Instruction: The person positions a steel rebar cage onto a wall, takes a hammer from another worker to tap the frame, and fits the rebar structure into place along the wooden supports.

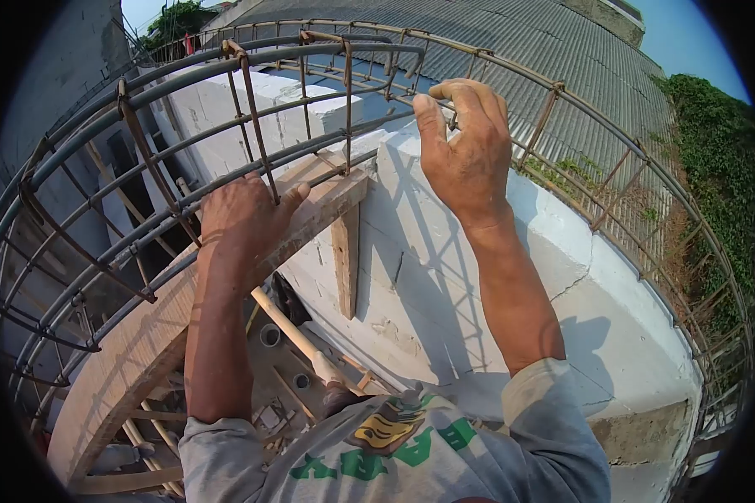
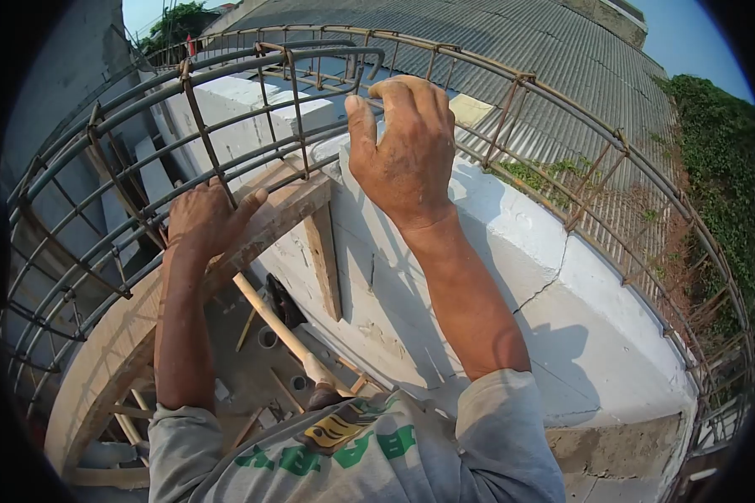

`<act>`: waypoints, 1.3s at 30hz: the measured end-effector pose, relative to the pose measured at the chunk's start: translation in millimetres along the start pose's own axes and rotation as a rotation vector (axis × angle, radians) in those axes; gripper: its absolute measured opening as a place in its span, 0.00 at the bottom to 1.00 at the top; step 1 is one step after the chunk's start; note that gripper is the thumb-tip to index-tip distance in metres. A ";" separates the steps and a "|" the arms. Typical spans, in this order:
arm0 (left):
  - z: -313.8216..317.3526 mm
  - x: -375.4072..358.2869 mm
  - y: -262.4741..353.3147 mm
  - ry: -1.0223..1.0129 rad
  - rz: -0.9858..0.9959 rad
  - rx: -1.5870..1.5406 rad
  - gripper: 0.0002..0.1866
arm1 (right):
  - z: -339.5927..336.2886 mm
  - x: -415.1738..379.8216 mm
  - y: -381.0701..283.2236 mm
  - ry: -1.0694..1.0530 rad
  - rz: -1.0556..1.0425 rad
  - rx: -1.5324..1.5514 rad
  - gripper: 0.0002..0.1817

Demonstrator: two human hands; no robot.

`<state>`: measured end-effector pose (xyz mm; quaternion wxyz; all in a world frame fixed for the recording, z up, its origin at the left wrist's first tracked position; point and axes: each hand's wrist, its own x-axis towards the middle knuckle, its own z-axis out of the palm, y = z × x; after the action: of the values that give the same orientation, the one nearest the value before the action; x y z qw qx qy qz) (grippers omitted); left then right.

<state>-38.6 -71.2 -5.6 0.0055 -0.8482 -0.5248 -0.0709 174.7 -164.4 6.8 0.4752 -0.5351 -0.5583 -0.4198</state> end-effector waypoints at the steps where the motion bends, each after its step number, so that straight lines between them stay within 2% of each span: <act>1: 2.8 -1.0 -1.2 0.014 0.005 -0.013 0.41 | -11.7 10.6 14.3 -0.084 0.068 -0.184 0.14; 2: 3.4 -1.8 -2.7 0.034 0.011 -0.028 0.41 | -20.6 19.7 22.9 -0.303 0.247 -0.332 0.17; 3: 2.0 -2.0 -3.3 0.038 0.018 -0.025 0.40 | -18.0 18.9 41.0 -0.361 0.248 -0.485 0.22; 6: 1.2 -1.9 -3.4 0.051 0.037 -0.072 0.39 | 3.3 35.7 66.9 -0.380 0.644 -0.558 0.25; 9: 3.3 -8.8 -5.9 0.071 0.070 -0.104 0.36 | 46.4 44.5 125.1 -0.242 0.964 0.271 0.25; 12: 16.7 -4.3 -11.0 0.255 0.129 -0.060 0.30 | 88.5 42.3 129.1 0.076 0.988 0.367 0.26; 13: 18.2 -3.3 -12.1 0.259 0.120 -0.074 0.30 | 85.5 43.6 115.8 0.042 0.872 0.236 0.32; 16: 11.8 -2.7 -11.5 0.157 0.107 -0.098 0.30 | 98.6 57.2 125.9 0.253 1.058 0.238 0.36; 17: 8.6 -5.1 -9.9 0.156 0.093 -0.115 0.30 | 84.0 64.7 91.8 0.255 1.068 0.185 0.33; 20: 26.5 -2.0 -13.9 0.291 0.104 -0.078 0.30 | 106.9 73.0 127.9 0.407 1.139 0.329 0.26; 21: 21.3 -1.1 -14.0 0.238 0.126 -0.059 0.30 | 108.6 74.8 131.5 0.459 1.106 0.388 0.21; 22: 19.9 -2.0 -12.6 0.206 0.123 -0.075 0.30 | 105.7 73.3 131.3 0.484 1.121 0.408 0.21; 24: 14.9 -5.6 -12.2 0.147 0.098 -0.117 0.30 | 102.9 76.6 123.8 0.519 1.141 0.461 0.20; 25: 11.4 -5.3 -12.3 0.085 0.099 -0.114 0.30 | 93.0 77.5 109.3 0.466 1.146 0.577 0.19; 28: 24.9 2.4 -15.5 0.242 0.103 -0.054 0.31 | 105.2 74.8 131.7 0.539 1.004 0.476 0.18; 29: 18.5 -0.4 -13.4 0.158 0.098 -0.149 0.33 | 109.0 74.8 137.1 0.573 1.020 0.419 0.16; 30: 28.5 -2.7 -11.3 0.158 0.114 -0.132 0.33 | 105.7 58.8 138.9 0.527 1.083 0.409 0.16; 32: 27.7 -2.0 -15.5 0.269 0.124 -0.094 0.34 | 96.7 78.5 119.9 0.478 1.133 0.484 0.15; 34: 35.5 1.9 -21.0 0.345 0.164 -0.013 0.35 | 109.9 87.7 135.3 0.568 1.065 0.482 0.16; 36: 35.4 3.3 -23.8 0.302 0.199 -0.077 0.35 | 108.5 80.6 140.2 0.604 0.947 0.470 0.16; 39: 23.6 -3.3 -20.7 0.200 0.192 -0.140 0.34 | 99.1 61.5 128.7 0.473 1.021 0.500 0.16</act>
<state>-55.7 -62.9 -30.7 0.0055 -0.8814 -0.4321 -0.1906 296.3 -45.6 42.5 0.8383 -0.4996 -0.1927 -0.1030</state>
